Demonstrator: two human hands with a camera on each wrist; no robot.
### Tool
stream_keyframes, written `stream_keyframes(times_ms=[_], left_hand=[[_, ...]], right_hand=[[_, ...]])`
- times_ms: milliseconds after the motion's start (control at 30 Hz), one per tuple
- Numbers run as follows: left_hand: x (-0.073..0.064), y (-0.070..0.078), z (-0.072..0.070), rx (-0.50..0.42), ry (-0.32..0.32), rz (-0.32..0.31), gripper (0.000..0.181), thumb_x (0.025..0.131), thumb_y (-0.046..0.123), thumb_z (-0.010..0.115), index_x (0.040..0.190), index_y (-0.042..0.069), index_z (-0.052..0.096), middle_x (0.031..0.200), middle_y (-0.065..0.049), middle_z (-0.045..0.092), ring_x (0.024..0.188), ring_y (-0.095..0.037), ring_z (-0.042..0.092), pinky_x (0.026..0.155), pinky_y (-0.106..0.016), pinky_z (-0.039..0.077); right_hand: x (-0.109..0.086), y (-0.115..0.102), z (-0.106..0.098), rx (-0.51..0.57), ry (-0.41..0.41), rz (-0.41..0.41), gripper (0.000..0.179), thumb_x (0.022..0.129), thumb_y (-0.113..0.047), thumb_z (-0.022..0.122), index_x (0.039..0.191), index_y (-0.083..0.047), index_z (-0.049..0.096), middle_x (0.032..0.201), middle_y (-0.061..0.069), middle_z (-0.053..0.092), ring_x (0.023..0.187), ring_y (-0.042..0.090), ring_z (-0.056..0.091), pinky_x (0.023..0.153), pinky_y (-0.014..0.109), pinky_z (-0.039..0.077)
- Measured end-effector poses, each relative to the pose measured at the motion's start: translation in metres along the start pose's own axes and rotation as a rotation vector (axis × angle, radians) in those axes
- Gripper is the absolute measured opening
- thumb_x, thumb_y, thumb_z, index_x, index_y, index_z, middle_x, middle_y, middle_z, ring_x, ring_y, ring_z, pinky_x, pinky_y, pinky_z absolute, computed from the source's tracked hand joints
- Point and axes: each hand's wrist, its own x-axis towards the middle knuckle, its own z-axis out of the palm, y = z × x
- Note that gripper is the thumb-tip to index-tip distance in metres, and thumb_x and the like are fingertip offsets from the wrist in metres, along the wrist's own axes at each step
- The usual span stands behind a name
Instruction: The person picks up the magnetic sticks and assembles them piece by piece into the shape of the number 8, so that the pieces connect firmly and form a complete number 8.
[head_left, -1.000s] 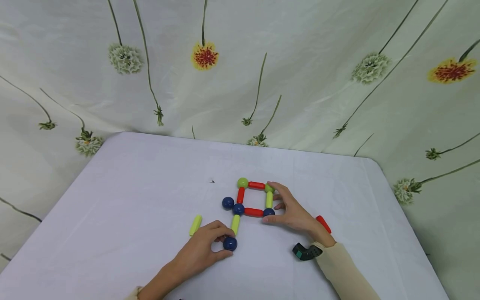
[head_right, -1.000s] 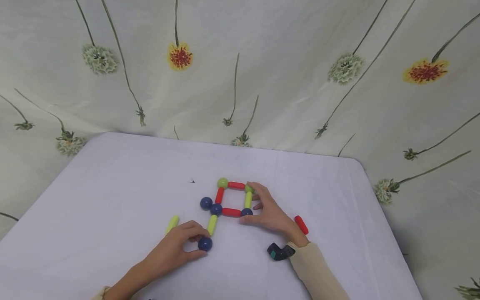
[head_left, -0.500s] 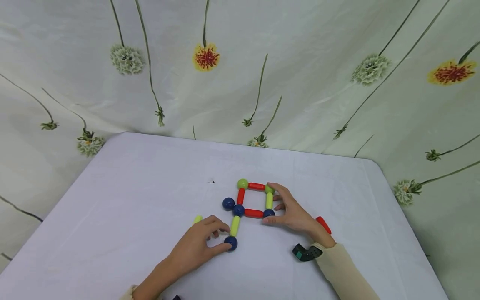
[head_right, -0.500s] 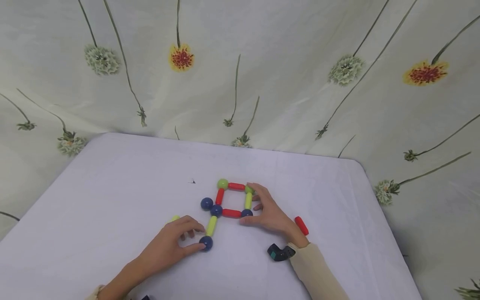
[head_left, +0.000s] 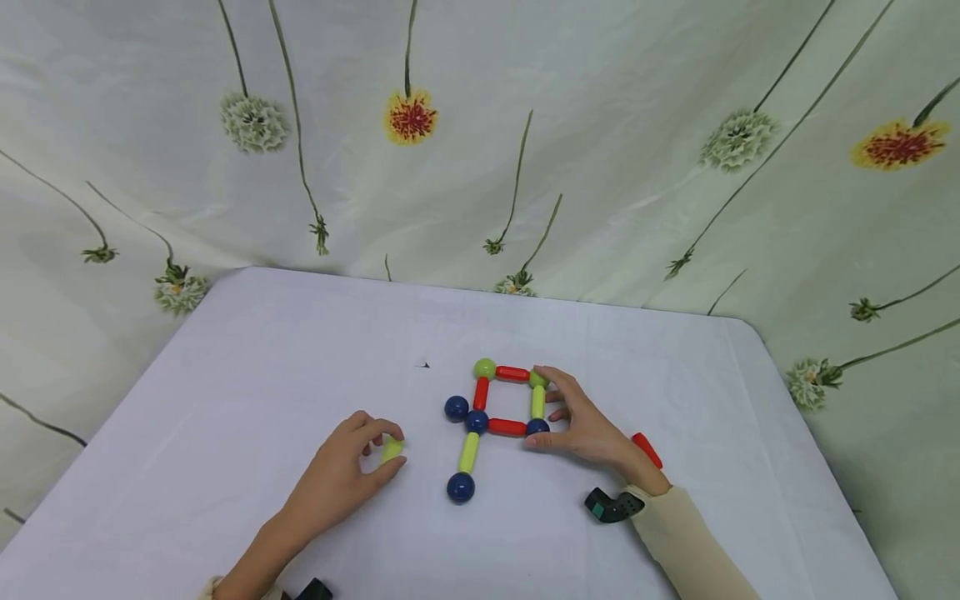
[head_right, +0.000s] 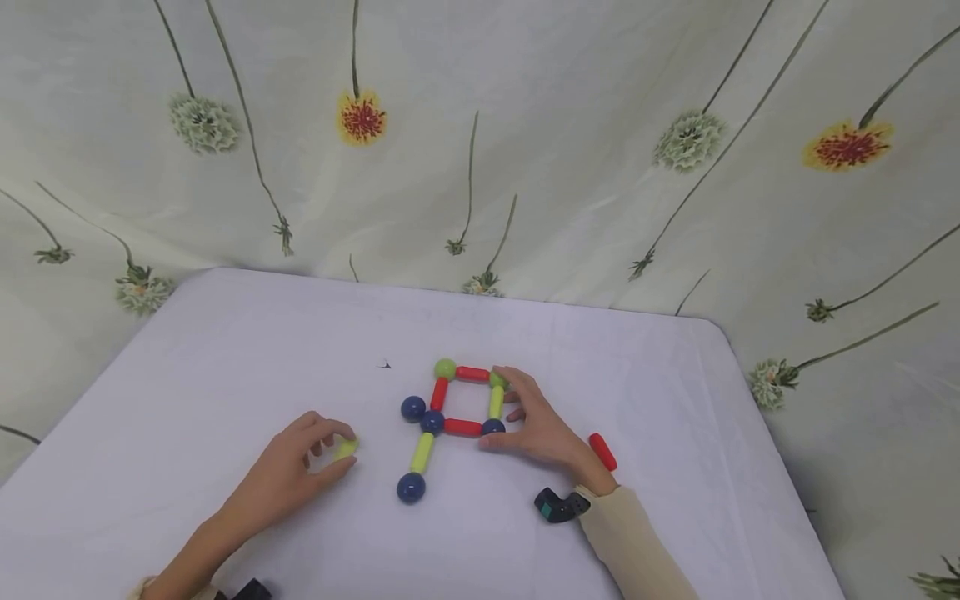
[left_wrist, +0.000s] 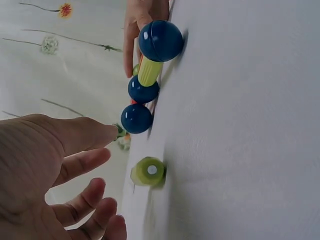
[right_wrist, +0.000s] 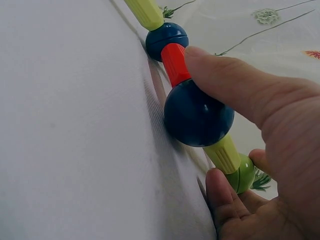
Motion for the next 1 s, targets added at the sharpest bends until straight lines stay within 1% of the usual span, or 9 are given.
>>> stream_keyframes(times_ms=[167,267,367,400,567,667,800,1000], left_hand=[[-0.001,-0.009,-0.003,-0.066,-0.051,-0.022,0.032,0.079,0.017,0.085,0.106,0.022,0.069,0.098,0.001,0.057,0.085,-0.013,0.052,0.075,-0.029,0.046],[-0.002,-0.012,-0.003,-0.069,-0.092,-0.039,0.034,0.079,0.017,0.084,0.109,0.022,0.069,0.1,0.001,0.058,0.088,-0.013,0.052,0.076,-0.028,0.045],[-0.003,-0.013,-0.003,-0.061,-0.111,-0.03,0.034,0.08,0.015,0.083,0.11,0.022,0.07,0.1,0.003,0.06,0.088,-0.013,0.051,0.075,-0.028,0.045],[-0.002,-0.014,-0.003,-0.059,-0.109,-0.03,0.033,0.08,0.014,0.083,0.11,0.023,0.07,0.1,0.004,0.06,0.088,-0.013,0.052,0.076,-0.027,0.045],[-0.002,-0.017,-0.002,-0.058,-0.082,0.011,0.032,0.083,0.008,0.079,0.111,0.022,0.071,0.099,0.005,0.063,0.087,-0.012,0.053,0.076,-0.029,0.046],[-0.001,-0.019,0.0,-0.072,-0.07,0.011,0.034,0.085,0.003,0.075,0.112,0.022,0.07,0.099,0.005,0.065,0.087,-0.012,0.055,0.077,-0.03,0.048],[0.001,-0.02,0.002,-0.088,-0.052,0.002,0.036,0.084,-0.003,0.071,0.111,0.021,0.07,0.099,0.004,0.067,0.087,-0.011,0.056,0.076,-0.029,0.049],[0.004,-0.019,0.003,-0.071,-0.033,0.015,0.032,0.082,-0.003,0.075,0.104,0.02,0.071,0.099,0.005,0.069,0.086,-0.011,0.056,0.075,-0.029,0.048]], right_hand=[[0.0,0.001,0.0,-0.003,0.003,0.0,0.102,0.078,-0.032,0.087,0.158,-0.028,0.022,0.156,0.007,0.028,0.123,0.024,0.047,0.097,0.037,0.048],[0.0,0.002,0.0,-0.006,0.004,0.0,0.103,0.078,-0.032,0.087,0.158,-0.028,0.022,0.155,0.007,0.029,0.122,0.024,0.047,0.097,0.037,0.048],[0.0,0.002,0.0,-0.007,0.004,-0.001,0.103,0.078,-0.032,0.087,0.158,-0.029,0.022,0.156,0.007,0.028,0.123,0.024,0.047,0.097,0.037,0.048],[0.0,0.002,0.0,-0.008,0.005,-0.001,0.103,0.078,-0.032,0.087,0.158,-0.029,0.022,0.156,0.007,0.028,0.123,0.024,0.047,0.097,0.037,0.048],[0.0,0.002,0.0,-0.013,0.009,-0.011,0.103,0.078,-0.032,0.087,0.158,-0.029,0.022,0.156,0.007,0.029,0.123,0.024,0.047,0.097,0.037,0.048],[0.0,0.002,0.0,-0.016,0.011,-0.017,0.102,0.078,-0.032,0.087,0.158,-0.029,0.023,0.156,0.006,0.029,0.123,0.024,0.047,0.097,0.038,0.048],[0.0,0.002,0.0,-0.016,0.008,-0.02,0.102,0.078,-0.031,0.087,0.158,-0.029,0.023,0.156,0.006,0.028,0.124,0.024,0.046,0.097,0.038,0.048],[0.001,0.004,0.001,-0.012,0.007,-0.008,0.102,0.078,-0.032,0.087,0.158,-0.029,0.023,0.156,0.006,0.029,0.123,0.024,0.047,0.097,0.038,0.048]])
